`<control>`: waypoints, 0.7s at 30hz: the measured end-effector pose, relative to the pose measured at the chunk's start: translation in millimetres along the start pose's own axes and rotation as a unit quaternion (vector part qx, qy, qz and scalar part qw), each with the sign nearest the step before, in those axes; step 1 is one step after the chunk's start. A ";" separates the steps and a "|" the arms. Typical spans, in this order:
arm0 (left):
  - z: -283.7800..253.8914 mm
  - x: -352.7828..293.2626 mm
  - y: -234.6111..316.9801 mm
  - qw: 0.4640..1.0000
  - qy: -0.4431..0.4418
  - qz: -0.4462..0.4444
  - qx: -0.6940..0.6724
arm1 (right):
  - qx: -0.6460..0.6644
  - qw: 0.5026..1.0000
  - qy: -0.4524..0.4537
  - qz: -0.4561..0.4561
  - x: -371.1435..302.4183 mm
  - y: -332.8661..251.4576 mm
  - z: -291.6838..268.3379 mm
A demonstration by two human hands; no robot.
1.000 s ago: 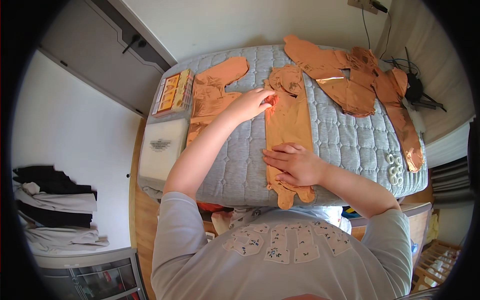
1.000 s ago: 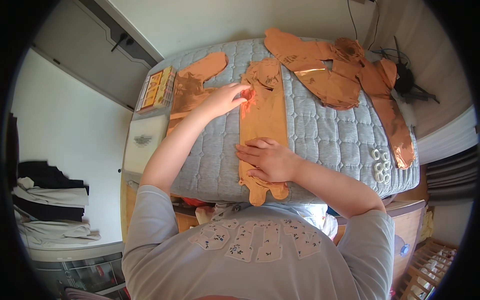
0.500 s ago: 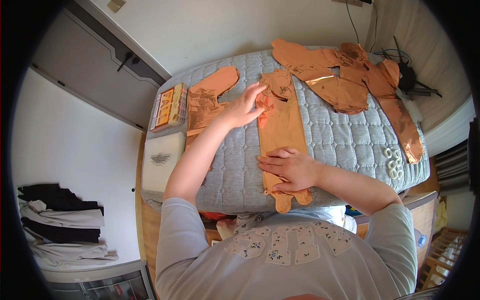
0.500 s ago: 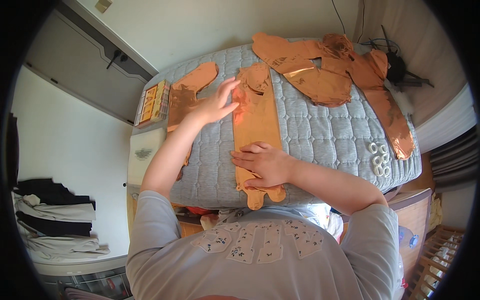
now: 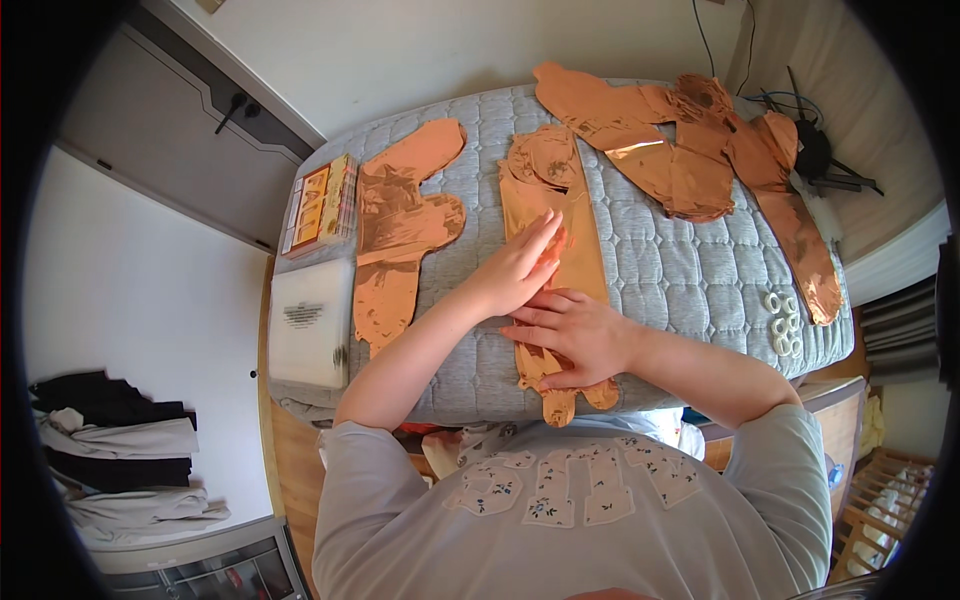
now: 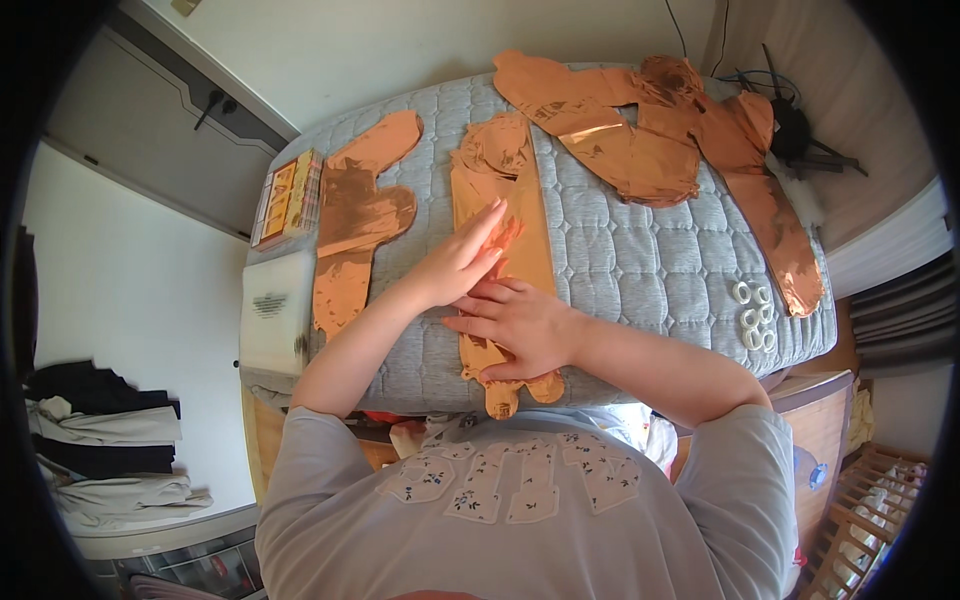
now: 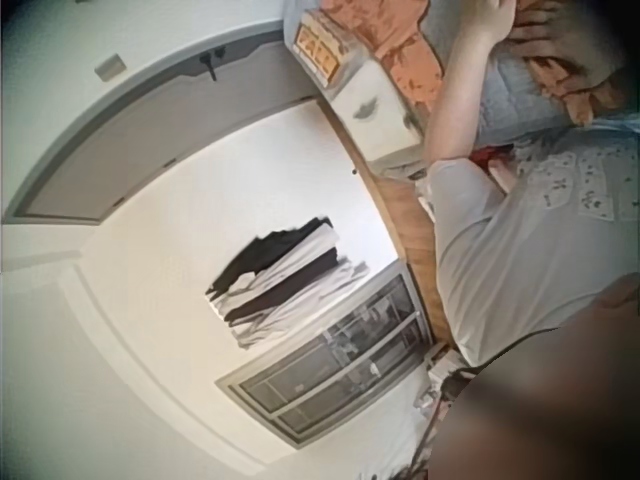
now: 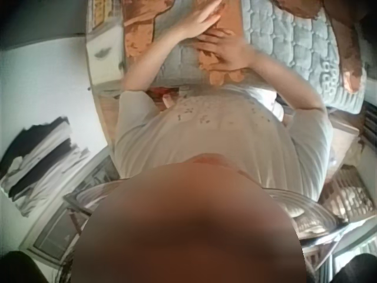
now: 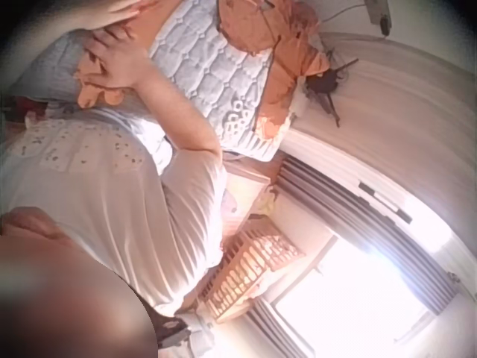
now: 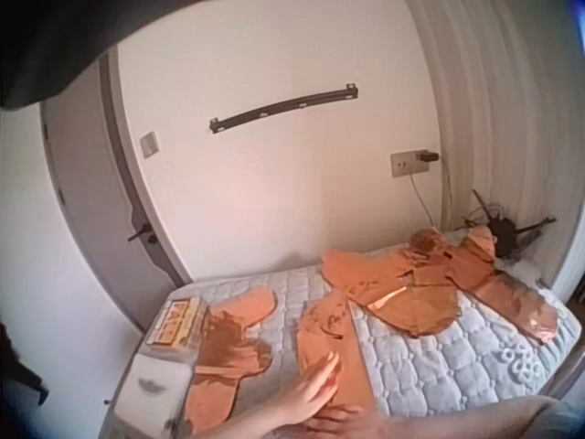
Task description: Folding and organizing deflated rose gold foil balloons on a bed.
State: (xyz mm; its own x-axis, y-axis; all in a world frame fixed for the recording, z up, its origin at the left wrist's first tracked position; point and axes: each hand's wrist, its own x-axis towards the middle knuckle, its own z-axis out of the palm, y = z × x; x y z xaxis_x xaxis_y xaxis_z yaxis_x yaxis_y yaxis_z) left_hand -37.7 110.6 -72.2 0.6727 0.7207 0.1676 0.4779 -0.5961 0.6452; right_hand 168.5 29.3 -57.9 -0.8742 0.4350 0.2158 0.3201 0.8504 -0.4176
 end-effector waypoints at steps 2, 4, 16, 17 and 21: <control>-2.7 1.1 -2.9 1.000 -0.003 -0.005 -0.029 | -0.019 0.998 0.050 -0.034 -0.4 1.6 1.3; -3.8 2.1 -2.9 0.998 -0.006 -0.010 -0.058 | 0.005 0.997 0.067 -0.042 0.2 2.3 -0.5; 4.5 2.5 5.3 0.995 0.014 0.038 0.097 | -0.142 0.909 0.268 0.286 -10.8 24.2 -26.4; 5.8 1.8 4.1 0.995 0.012 0.037 0.095 | -0.141 0.909 0.268 0.287 -10.3 29.0 -22.4; 8.8 -0.5 1.5 0.990 0.031 0.057 0.123 | -0.135 0.910 0.241 0.309 -9.9 36.0 -14.5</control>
State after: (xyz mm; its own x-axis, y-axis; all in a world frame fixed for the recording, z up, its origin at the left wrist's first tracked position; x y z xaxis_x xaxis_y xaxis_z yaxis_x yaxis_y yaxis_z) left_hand -32.3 106.3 -77.9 0.6977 0.6598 0.2790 0.5294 -0.7373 0.4196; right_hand 193.9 59.9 -62.3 -0.2563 0.8791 0.4019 0.8311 0.4127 -0.3728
